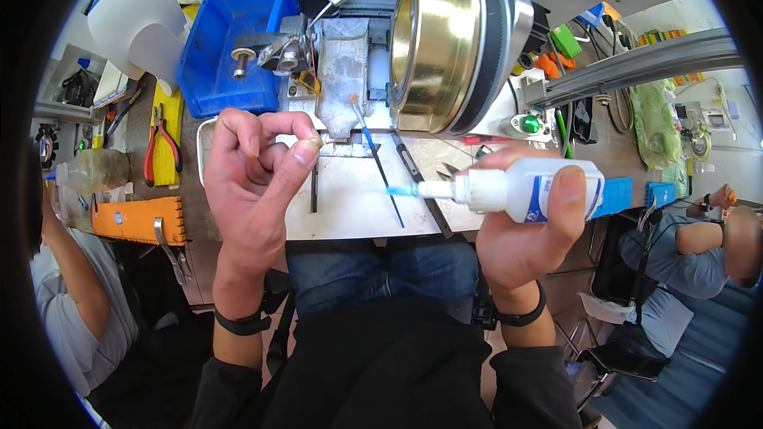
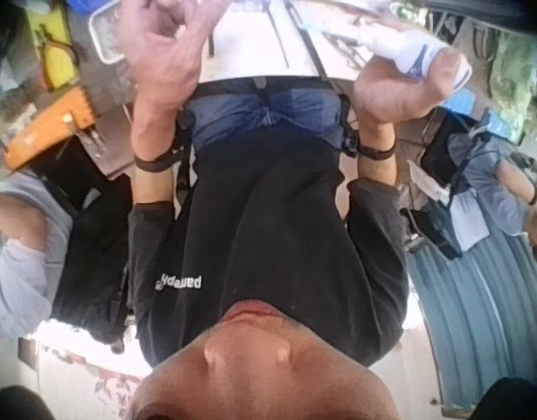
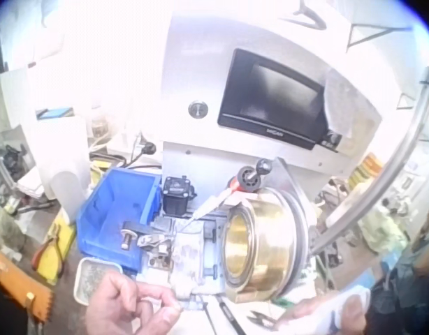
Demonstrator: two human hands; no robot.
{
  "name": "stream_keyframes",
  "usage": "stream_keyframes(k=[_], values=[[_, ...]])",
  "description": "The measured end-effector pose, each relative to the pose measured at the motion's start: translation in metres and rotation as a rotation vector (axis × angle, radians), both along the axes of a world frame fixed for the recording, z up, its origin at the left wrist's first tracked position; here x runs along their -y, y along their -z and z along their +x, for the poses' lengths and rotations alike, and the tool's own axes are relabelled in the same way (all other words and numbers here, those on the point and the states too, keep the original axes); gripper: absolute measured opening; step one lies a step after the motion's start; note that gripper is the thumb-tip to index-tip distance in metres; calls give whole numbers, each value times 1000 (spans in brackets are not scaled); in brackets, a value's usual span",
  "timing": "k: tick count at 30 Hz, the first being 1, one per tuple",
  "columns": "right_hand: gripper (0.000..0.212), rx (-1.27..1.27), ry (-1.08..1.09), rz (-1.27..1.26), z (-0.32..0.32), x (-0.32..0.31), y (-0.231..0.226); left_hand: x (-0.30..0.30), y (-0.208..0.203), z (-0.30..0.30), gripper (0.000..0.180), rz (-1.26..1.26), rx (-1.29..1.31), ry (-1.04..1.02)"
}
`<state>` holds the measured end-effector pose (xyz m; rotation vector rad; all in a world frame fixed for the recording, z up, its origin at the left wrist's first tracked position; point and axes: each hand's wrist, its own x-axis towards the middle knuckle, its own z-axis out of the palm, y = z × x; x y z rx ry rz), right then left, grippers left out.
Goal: Assembling or repairing small electronic or mechanical components using a specialized machine and hand tools like tweezers and glue.
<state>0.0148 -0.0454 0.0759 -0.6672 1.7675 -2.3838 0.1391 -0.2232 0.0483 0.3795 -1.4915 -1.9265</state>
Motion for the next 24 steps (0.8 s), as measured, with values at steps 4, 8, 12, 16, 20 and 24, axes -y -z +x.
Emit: stream_keyframes(k=[4,8,12,16,20,24], values=[[49,14,44,47,-9,-31,-2,-1,-5,0,37,8,36,-13],[45,45,218,-8,-37,-75,-10,-5,-9,-1,37,-17,60,-12],[39,-176,545,-12,-91,-111,-45,-6,-5,4,37,-73,51,-16],[49,-373,814,168,-164,-147,-85,-7,-4,9,37,-89,68,-58],[46,-410,805,292,-232,-159,-114,-5,-4,8,38,-111,76,-62],[58,-406,884,621,-285,-145,-125,-5,-5,6,38,-157,79,-75]])
